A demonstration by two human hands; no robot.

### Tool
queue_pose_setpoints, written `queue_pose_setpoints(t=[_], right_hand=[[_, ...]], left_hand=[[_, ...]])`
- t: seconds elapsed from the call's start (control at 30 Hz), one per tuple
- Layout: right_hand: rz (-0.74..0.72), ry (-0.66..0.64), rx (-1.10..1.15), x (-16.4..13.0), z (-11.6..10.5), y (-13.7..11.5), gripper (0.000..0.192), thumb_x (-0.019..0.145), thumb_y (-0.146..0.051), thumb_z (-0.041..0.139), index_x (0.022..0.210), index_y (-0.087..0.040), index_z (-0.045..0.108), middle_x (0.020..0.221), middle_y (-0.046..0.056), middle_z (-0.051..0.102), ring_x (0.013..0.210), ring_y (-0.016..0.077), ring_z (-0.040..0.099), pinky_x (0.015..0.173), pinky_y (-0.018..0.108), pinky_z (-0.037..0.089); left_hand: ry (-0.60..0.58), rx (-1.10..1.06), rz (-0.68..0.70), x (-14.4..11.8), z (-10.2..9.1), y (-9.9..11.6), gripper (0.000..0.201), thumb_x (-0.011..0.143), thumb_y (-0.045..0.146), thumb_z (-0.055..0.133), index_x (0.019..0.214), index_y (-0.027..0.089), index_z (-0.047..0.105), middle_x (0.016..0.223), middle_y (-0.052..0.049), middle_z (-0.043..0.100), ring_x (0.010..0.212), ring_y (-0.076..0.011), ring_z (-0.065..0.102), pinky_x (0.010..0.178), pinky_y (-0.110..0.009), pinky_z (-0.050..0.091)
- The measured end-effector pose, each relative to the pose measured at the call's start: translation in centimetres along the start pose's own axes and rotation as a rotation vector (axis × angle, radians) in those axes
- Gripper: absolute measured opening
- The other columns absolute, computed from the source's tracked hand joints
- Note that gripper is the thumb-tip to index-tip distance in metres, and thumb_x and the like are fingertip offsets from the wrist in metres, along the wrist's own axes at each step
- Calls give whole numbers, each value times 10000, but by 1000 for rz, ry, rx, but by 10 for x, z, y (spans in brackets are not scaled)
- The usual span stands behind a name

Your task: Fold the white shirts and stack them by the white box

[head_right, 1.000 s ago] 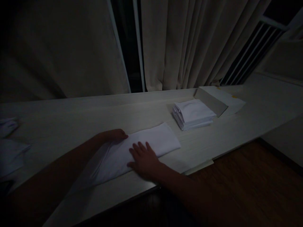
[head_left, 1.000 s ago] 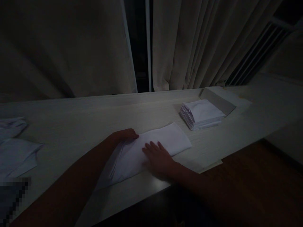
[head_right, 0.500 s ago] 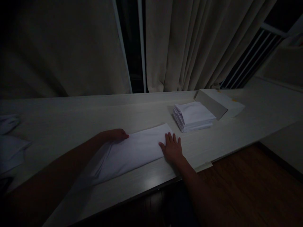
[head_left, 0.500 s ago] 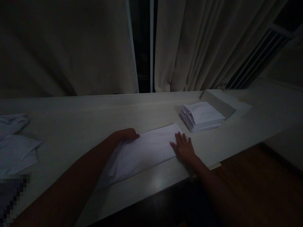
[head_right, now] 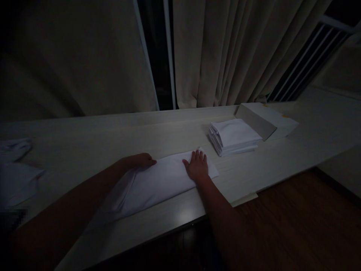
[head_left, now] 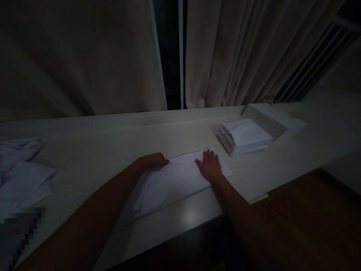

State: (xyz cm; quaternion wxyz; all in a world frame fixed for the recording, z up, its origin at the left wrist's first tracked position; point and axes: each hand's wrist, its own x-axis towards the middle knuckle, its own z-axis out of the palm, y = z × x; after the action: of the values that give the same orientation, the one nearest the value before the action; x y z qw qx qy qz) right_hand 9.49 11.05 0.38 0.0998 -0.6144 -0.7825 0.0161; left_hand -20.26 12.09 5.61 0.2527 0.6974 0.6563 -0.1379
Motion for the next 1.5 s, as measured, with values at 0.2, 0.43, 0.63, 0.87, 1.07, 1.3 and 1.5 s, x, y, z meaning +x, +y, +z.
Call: queue_pose_setpoints(t=[0.2, 0.43, 0.63, 0.87, 1.07, 1.3, 1.5], right_hand=[[-110, 59, 2, -13, -21, -30, 766, 986, -609, 188, 1497, -55, 327, 1573, 204, 254, 1477, 332, 136, 1172, 539, 46], [-512, -16, 128, -47, -21, -95, 569, 1002, -537, 300, 1466, -228, 415, 1562, 81, 338, 1474, 279, 188, 1184, 518, 113], [-580, 24, 156, -50, -13, -118, 469, 996, -337, 381, 1397, -122, 494, 1486, 139, 447, 1413, 276, 321, 1177, 483, 160], [-596, 43, 133, -52, -15, -140, 333, 986, -279, 399, 1185, -125, 616, 1194, 156, 617, 1128, 244, 511, 1025, 406, 345], [-598, 29, 57, -54, -20, -143, 304, 961, -282, 438, 1200, -194, 604, 1172, 133, 577, 1089, 267, 465, 930, 405, 356], [-613, 7, 47, -55, -22, -143, 525, 933, -289, 474, 1453, -327, 411, 1166, 109, 564, 1091, 284, 452, 930, 423, 333], [-596, -20, 66, -55, -20, -143, 527, 933, -285, 458, 1458, -312, 422, 1223, 119, 554, 1126, 295, 446, 951, 436, 327]], left_hand=[[15, -6, 15, -5, -3, 4, 569, 846, 535, 412, 1024, 89, 717, 1135, -202, 693, 941, -248, 661, 791, -308, 463], [62, -14, 24, -10, 3, 8, 545, 869, 527, 422, 1021, 91, 713, 1096, -197, 707, 918, -227, 668, 776, -291, 464], [163, -5, -23, -17, 20, 15, 529, 892, 501, 426, 1140, 96, 658, 1202, -213, 659, 1063, -236, 646, 859, -304, 474], [202, -6, -39, -31, 24, 22, 496, 922, 474, 407, 1182, 112, 624, 1241, -180, 647, 1100, -222, 634, 903, -329, 483], [189, -9, -75, -50, 23, 14, 427, 867, 409, 493, 1154, 131, 644, 1193, -175, 671, 1066, -224, 645, 869, -303, 488], [176, -20, -107, -89, 13, -13, 510, 844, 533, 497, 1074, 117, 680, 1145, -203, 676, 1041, -267, 644, 878, -342, 479], [479, -114, -86, -190, 60, -33, 772, 759, 651, 577, 1377, 196, 491, 1509, -134, 422, 1389, -290, 373, 1142, -401, 272]])
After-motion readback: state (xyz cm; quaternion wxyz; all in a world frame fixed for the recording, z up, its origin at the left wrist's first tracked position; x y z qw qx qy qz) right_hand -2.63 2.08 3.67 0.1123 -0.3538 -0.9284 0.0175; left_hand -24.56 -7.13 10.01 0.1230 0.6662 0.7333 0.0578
